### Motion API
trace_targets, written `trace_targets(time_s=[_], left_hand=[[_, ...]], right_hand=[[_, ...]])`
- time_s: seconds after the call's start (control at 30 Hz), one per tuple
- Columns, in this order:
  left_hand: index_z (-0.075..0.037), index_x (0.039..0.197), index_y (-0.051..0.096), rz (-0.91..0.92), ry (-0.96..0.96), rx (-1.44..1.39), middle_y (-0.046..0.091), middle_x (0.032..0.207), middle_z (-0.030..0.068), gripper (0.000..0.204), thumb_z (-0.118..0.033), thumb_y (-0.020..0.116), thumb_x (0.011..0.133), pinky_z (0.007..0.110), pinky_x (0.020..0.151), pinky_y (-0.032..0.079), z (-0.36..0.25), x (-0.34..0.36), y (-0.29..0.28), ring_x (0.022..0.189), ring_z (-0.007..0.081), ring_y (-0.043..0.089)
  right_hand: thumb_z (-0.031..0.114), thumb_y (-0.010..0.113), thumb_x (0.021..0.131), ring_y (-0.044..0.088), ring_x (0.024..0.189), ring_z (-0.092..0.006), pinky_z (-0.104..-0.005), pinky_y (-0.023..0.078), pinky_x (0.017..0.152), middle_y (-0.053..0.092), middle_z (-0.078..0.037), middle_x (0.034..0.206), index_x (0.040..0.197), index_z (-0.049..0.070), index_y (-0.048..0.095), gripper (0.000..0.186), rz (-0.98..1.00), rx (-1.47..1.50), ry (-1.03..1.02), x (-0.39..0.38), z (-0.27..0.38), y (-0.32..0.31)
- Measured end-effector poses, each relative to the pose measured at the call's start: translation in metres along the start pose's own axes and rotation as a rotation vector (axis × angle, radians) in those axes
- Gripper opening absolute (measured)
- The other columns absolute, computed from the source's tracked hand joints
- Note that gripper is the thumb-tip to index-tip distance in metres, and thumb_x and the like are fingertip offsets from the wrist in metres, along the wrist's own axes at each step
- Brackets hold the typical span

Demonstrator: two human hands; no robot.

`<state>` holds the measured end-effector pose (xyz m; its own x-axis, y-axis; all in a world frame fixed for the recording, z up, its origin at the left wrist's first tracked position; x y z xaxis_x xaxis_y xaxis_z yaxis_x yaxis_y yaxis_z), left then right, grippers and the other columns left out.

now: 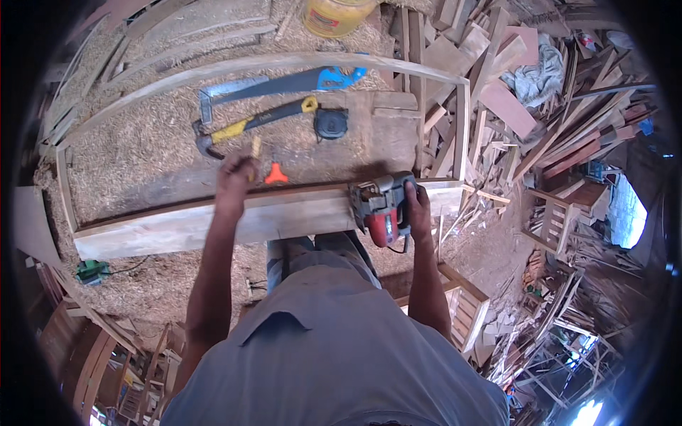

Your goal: The person cuts a wooden plank along a marked line using a jigsaw.

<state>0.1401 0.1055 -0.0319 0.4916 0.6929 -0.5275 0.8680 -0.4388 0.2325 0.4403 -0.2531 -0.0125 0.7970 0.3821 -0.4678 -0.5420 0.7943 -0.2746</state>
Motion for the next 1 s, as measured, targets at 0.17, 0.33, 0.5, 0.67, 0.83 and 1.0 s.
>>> trace_targets(time_s=[0.17,0.33,0.5,0.67,0.83,1.0], left_hand=[[-0.007,0.122,0.076,0.131,-0.165,0.200,0.070,0.096,-0.0010,0.026,-0.011,0.070,0.098,0.028,0.073,0.052,0.072,-0.082,0.085,0.085,0.0082,0.061],[0.001,0.117,0.076,0.172,0.076,0.260,0.072,0.094,0.0041,0.023,-0.008,0.070,0.097,0.027,0.078,0.053,0.105,-0.093,0.125,0.082,0.0102,0.063],[0.003,0.108,0.075,0.138,0.085,0.218,0.071,0.089,0.0042,0.017,-0.005,0.068,0.095,0.028,0.079,0.052,0.126,-0.075,0.132,0.083,0.0092,0.062],[0.001,0.108,0.076,0.120,0.218,0.185,0.069,0.085,0.0034,0.017,-0.003,0.067,0.094,0.028,0.075,0.051,0.135,-0.068,0.138,0.080,0.0092,0.060],[0.001,0.115,0.075,0.175,0.237,0.202,0.070,0.094,0.0030,0.020,-0.003,0.065,0.098,0.028,0.084,0.051,0.133,-0.068,0.149,0.090,0.0106,0.062],[-0.001,0.111,0.074,0.104,0.379,0.234,0.073,0.090,0.0121,0.020,-0.001,0.065,0.093,0.033,0.074,0.054,0.131,-0.073,0.145,0.080,0.0178,0.067]], right_hand=[[0.036,0.070,0.105,0.054,0.083,-0.0096,-0.0276,0.047,0.074,0.065,-0.002,0.093,0.113,0.001,0.066,0.037,-0.002,0.133,-0.029,0.003,-0.025,-0.013],[0.037,0.070,0.105,0.055,0.084,-0.0106,-0.0285,0.048,0.076,0.066,-0.003,0.094,0.115,-0.001,0.066,0.039,-0.009,0.090,-0.109,0.008,-0.037,-0.018],[0.038,0.069,0.106,0.057,0.088,-0.0112,-0.0296,0.050,0.079,0.068,-0.006,0.099,0.118,-0.001,0.067,0.041,-0.011,0.065,-0.072,0.012,-0.046,-0.023],[0.038,0.068,0.107,0.060,0.093,-0.0114,-0.0290,0.050,0.084,0.070,-0.006,0.104,0.122,0.000,0.066,0.041,0.037,0.031,-0.057,0.005,-0.029,-0.017],[0.037,0.066,0.108,0.061,0.094,-0.0115,-0.0281,0.050,0.085,0.070,-0.005,0.107,0.125,0.002,0.065,0.039,0.044,0.018,-0.057,0.006,-0.030,-0.021],[0.034,0.064,0.109,0.060,0.091,-0.0108,-0.0284,0.050,0.082,0.070,-0.004,0.105,0.124,0.003,0.065,0.034,0.073,0.051,-0.052,0.006,-0.026,-0.014]])
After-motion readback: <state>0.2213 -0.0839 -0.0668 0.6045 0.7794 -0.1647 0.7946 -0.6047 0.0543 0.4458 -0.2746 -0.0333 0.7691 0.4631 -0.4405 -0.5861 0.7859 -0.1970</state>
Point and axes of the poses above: each hand's wrist, its own x-axis towards the middle knuckle, its own y-axis out of the palm, z = x × y, the point moved 4 cm from there along x, towards the middle knuckle
